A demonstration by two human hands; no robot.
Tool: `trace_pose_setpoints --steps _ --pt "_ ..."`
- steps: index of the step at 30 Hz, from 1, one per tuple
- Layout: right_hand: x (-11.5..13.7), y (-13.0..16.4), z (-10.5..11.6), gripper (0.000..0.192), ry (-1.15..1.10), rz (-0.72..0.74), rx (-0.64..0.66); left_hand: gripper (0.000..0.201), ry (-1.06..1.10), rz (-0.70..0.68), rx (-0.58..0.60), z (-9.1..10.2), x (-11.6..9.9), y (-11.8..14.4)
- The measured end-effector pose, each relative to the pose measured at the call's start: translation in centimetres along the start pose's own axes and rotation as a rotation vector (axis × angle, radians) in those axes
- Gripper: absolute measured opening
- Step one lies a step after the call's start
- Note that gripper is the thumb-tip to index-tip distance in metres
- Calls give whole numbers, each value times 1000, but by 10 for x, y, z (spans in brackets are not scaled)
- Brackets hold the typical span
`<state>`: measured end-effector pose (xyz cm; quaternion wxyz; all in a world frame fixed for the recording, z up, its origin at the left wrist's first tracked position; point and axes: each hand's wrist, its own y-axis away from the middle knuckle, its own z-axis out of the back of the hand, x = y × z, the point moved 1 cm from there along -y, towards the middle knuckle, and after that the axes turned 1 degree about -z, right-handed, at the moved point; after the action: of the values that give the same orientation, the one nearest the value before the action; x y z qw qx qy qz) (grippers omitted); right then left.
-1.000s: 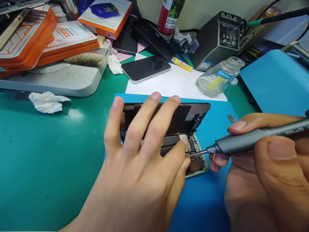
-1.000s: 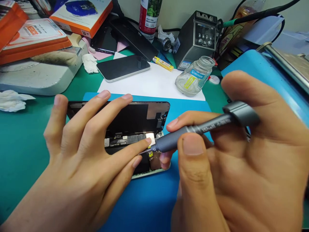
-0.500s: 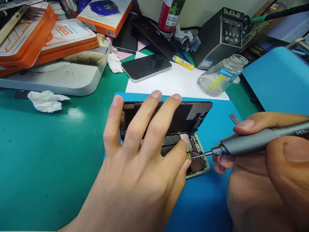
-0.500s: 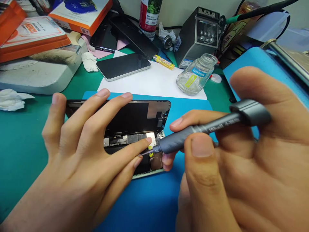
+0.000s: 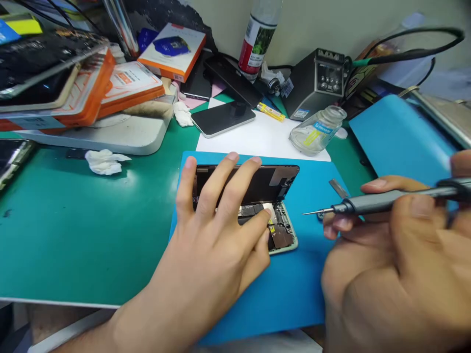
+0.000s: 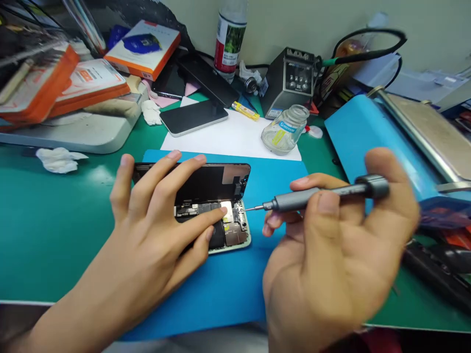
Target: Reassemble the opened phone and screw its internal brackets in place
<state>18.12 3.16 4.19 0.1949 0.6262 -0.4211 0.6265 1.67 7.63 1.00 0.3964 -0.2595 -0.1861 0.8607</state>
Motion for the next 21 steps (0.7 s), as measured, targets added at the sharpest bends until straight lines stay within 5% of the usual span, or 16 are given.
trace_pose_setpoints --steps 13,19,21 --pt "-2 -28 20 42 -254 -194 24 28 -46 -44 -32 18 -8 2" --pt "9 -103 45 24 -84 -391 232 27 -8 -32 -53 15 -9 4" --pt "14 -132 44 36 61 -454 329 28 9 -34 -63 15 -8 4"
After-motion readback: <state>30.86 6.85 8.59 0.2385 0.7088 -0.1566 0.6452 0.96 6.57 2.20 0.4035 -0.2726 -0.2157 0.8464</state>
